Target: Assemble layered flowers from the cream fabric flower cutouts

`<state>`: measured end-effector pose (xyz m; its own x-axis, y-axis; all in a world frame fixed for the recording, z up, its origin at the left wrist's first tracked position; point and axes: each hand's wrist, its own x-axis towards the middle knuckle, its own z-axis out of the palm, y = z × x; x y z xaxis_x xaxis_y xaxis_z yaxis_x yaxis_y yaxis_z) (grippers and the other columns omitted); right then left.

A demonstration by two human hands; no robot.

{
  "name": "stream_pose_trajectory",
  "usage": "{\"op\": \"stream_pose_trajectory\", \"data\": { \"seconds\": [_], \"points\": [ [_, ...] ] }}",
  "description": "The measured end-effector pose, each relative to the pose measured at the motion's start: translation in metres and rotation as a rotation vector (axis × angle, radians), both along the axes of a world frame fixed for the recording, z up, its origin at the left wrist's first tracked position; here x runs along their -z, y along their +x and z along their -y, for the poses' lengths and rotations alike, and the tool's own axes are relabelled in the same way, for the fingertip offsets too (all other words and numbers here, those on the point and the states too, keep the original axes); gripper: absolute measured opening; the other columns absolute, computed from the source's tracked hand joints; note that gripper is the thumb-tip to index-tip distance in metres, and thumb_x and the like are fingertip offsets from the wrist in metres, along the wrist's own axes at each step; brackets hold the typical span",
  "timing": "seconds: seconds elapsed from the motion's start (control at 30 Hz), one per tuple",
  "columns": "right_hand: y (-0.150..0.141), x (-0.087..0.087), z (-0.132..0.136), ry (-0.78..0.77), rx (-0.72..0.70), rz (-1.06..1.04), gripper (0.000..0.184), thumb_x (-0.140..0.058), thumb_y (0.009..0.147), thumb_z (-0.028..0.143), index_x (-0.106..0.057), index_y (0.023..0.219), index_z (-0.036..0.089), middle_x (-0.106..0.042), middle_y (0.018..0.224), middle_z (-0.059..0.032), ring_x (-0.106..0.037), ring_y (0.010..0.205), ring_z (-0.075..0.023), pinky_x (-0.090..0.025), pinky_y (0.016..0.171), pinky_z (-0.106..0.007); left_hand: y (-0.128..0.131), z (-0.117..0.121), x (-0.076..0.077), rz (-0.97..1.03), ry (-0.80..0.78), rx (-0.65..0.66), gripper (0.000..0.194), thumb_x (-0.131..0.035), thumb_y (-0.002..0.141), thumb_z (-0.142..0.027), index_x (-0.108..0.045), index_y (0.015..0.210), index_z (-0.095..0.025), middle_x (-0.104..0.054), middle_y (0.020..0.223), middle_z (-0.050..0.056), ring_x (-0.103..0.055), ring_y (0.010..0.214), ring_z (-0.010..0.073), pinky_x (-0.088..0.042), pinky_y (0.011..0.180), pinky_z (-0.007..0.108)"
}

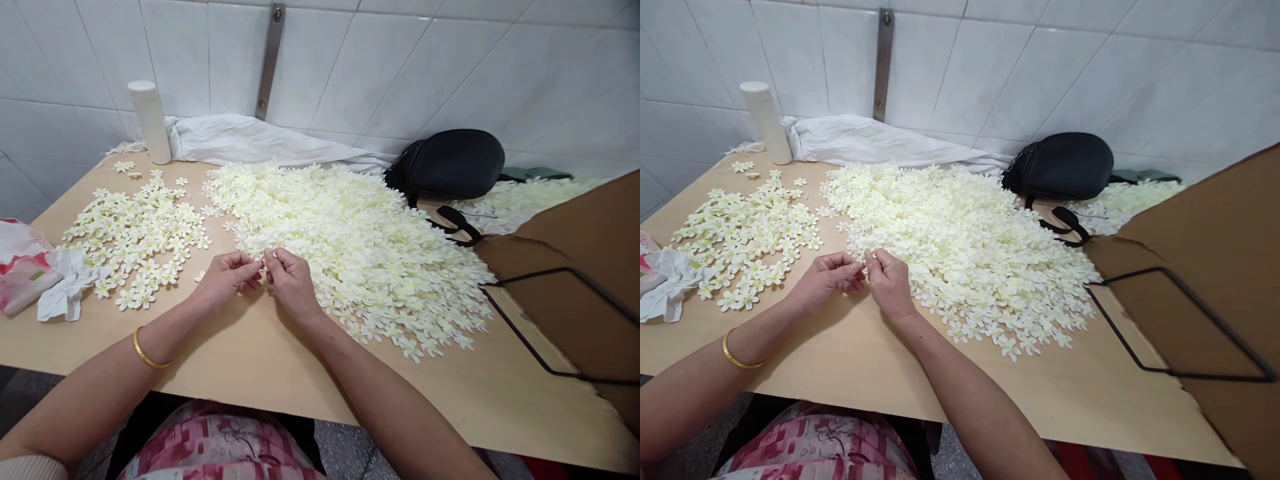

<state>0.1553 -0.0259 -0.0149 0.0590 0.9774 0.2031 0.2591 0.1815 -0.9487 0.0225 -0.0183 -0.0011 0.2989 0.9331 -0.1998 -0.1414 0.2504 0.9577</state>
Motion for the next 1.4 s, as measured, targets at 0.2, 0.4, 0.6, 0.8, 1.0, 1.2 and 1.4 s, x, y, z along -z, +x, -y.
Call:
{"op": "stream_pose_trajectory", "data": {
  "seconds": [0.2,0.4,0.6,0.8,1.0,1.2,1.4],
  "points": [
    [-0.0046,0.0028,-0.0016,0.048,0.036,0.057,0.046,-0.045,0.082,0.049,-0.032,0.049,0.02,-0.03,0.046,0.0054,-0.028,0.047,-0.0082,-0.026,0.047,-0.025,0.0004,0.0037,-0.0036,-0.093,0.094,-0.033,0.018,-0.07,0.067,-0.028,-0.058,0.063,-0.014,-0.057,0.055,0.0,-0.05,0.051,0.0085,-0.039,0.052,0.022],
    [-0.0062,0.0013,-0.0012,-0.083,-0.089,-0.107,0.043,-0.045,0.079,0.057,-0.047,0.059,0.019,-0.046,0.054,0.0027,-0.042,0.049,-0.0095,-0.034,0.047,-0.023,0.0024,0.0039,-0.0033,-0.19,0.223,-0.121,0.015,-0.064,0.067,-0.016,-0.055,0.055,-0.015,-0.053,0.05,-0.001,-0.044,0.046,0.0077,-0.034,0.047,0.021],
    [-0.0047,-0.0012,0.0005,-0.069,-0.087,-0.19,0.028,-0.05,0.081,0.045,-0.054,0.071,0.019,-0.051,0.06,0.0025,-0.05,0.055,-0.0113,-0.042,0.054,-0.025,0.0016,0.0018,-0.005,-0.148,0.12,-0.112,0.017,-0.062,0.073,-0.024,-0.056,0.059,-0.015,-0.059,0.055,0.001,-0.049,0.048,0.0078,-0.039,0.049,0.022],
    [-0.0026,0.0032,-0.0022,0.166,0.029,-0.121,0.026,-0.053,0.081,0.039,-0.064,0.069,0.019,-0.055,0.09,-0.0047,-0.054,0.091,-0.0165,-0.045,0.079,-0.029,0.0019,0.0033,-0.0009,0.006,0.032,0.006,0.025,-0.074,0.062,-0.025,-0.068,0.084,-0.015,-0.063,0.071,0.002,-0.056,0.057,0.0093,-0.045,0.058,0.024],
    [-0.0026,0.0024,-0.0024,0.026,-0.13,-0.231,0.029,-0.049,0.083,0.043,-0.067,0.08,0.02,-0.06,0.082,-0.003,-0.056,0.08,-0.015,-0.045,0.075,-0.029,0.001,0.0028,0.0,0.046,0.066,-0.095,0.011,-0.066,0.067,-0.019,-0.062,0.058,-0.014,-0.056,0.054,0.001,-0.049,0.052,0.0074,-0.04,0.055,0.022],
    [0.0021,-0.0021,-0.0025,-0.055,-0.211,-0.233,0.023,-0.062,0.074,0.039,-0.063,0.083,0.018,-0.061,0.075,-0.0012,-0.056,0.072,-0.0144,-0.044,0.069,-0.029,-0.0015,0.0003,-0.0006,-0.064,0.131,-0.15,0.012,-0.064,0.067,-0.02,-0.059,0.057,-0.014,-0.052,0.05,0.0,-0.046,0.049,0.0081,-0.037,0.05,0.022],
    [-0.0006,-0.0014,-0.0012,-0.054,-0.148,-0.201,0.018,-0.062,0.072,0.035,-0.054,0.071,0.019,-0.053,0.062,0.0029,-0.049,0.059,-0.011,-0.04,0.058,-0.025,0.0003,0.0022,-0.0017,-0.113,0.147,-0.093,0.013,-0.063,0.069,-0.021,-0.059,0.058,-0.014,-0.053,0.052,-0.001,-0.046,0.05,0.0078,-0.037,0.052,0.022]
  ]
}}
